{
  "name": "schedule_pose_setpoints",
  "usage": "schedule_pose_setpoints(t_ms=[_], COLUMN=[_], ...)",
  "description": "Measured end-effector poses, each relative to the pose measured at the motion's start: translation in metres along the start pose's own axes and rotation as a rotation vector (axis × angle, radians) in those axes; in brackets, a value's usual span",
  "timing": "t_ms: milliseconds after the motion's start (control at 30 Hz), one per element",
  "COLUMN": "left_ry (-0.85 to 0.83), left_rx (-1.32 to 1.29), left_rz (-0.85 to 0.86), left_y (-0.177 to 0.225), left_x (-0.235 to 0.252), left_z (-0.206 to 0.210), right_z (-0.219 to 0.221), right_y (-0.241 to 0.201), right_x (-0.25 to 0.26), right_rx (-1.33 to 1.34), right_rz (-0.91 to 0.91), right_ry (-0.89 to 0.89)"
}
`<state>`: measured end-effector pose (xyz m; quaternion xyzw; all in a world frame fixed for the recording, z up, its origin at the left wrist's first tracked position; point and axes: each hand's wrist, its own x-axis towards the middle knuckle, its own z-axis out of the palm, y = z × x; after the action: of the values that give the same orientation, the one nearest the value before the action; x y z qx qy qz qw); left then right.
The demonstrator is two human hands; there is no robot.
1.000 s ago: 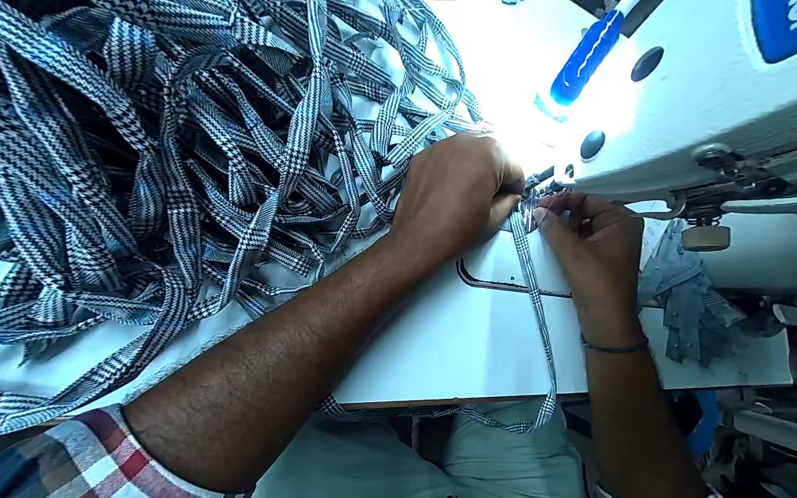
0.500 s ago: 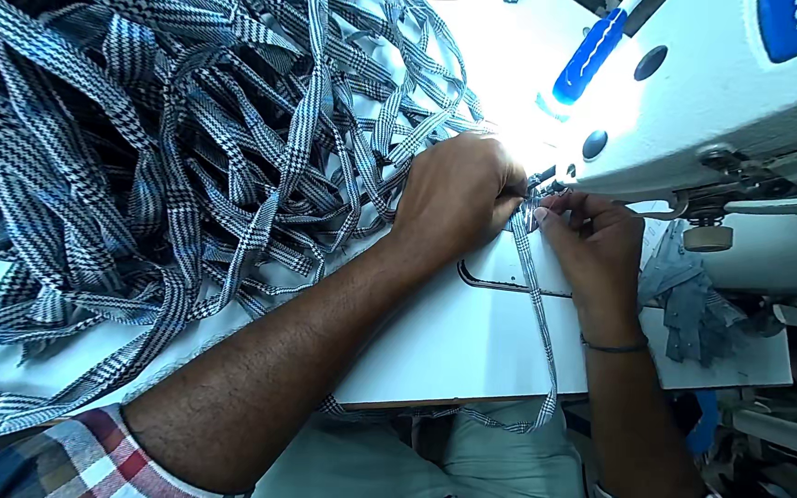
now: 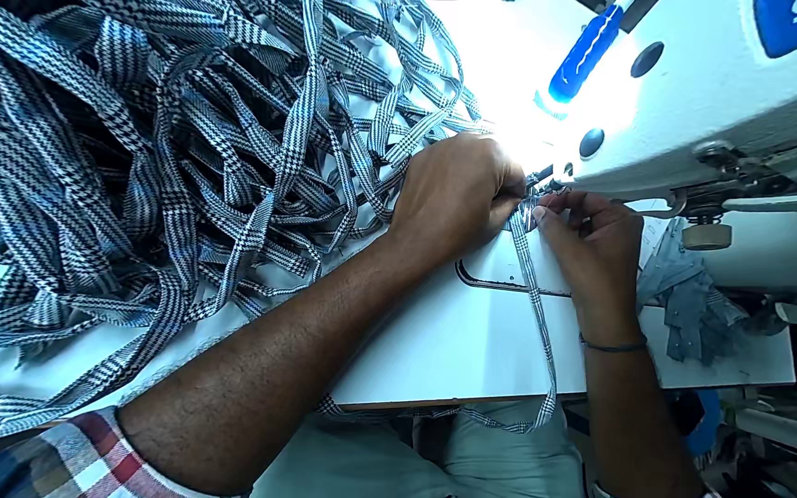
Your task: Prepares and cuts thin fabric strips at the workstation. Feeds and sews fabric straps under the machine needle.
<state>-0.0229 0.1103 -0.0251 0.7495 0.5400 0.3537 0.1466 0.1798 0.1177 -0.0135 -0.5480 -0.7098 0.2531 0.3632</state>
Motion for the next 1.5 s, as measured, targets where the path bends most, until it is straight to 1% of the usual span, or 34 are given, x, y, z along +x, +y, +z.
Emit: schedule_pose_setpoints(t_ms=[200,467,667,833,1067,1367,1500], left_ry=[0.007,0.005,-0.003,0.001,0.001,0.005,0.001], left_rx=[-0.001,0.007,0.019,0.022,0.023,0.022,0.024], left_rz=[0.033,0.029,0.027,0.033,0.024,0.030,0.026], left_y=[-0.0005,-0.0004,-0.0003,-0.0006,0.0001,0.0003,0.0000], left_x=[0.0000,0.0007,0.0015,0.0020,0.0019,0.0016,0.0018], left_z=[0.0006,0.0011,0.0014,0.0018,0.0012,0.0008,0.0012], right_z=[-0.0011,-0.0006,-0.0004,-0.0015,0.0004,0.0005,0.0006], right_y=[-0.0005,-0.0005,0.0023,-0.0022,0.0009,0.0013,0.0022], right_x=[-0.0011,-0.0003,-0.0001,-0.0005,0.0031,0.0022,0.0036], right_rx=[-0.016,-0.004,-0.010,0.003,0.036,0.056,0.056], right_rz=[-0.004,-0.011,-0.061,-0.067,-0.172,-0.181,-0.215], right_ry=[-0.012,-0.003,-0.012,-0.014,-0.021,-0.031,-0.038])
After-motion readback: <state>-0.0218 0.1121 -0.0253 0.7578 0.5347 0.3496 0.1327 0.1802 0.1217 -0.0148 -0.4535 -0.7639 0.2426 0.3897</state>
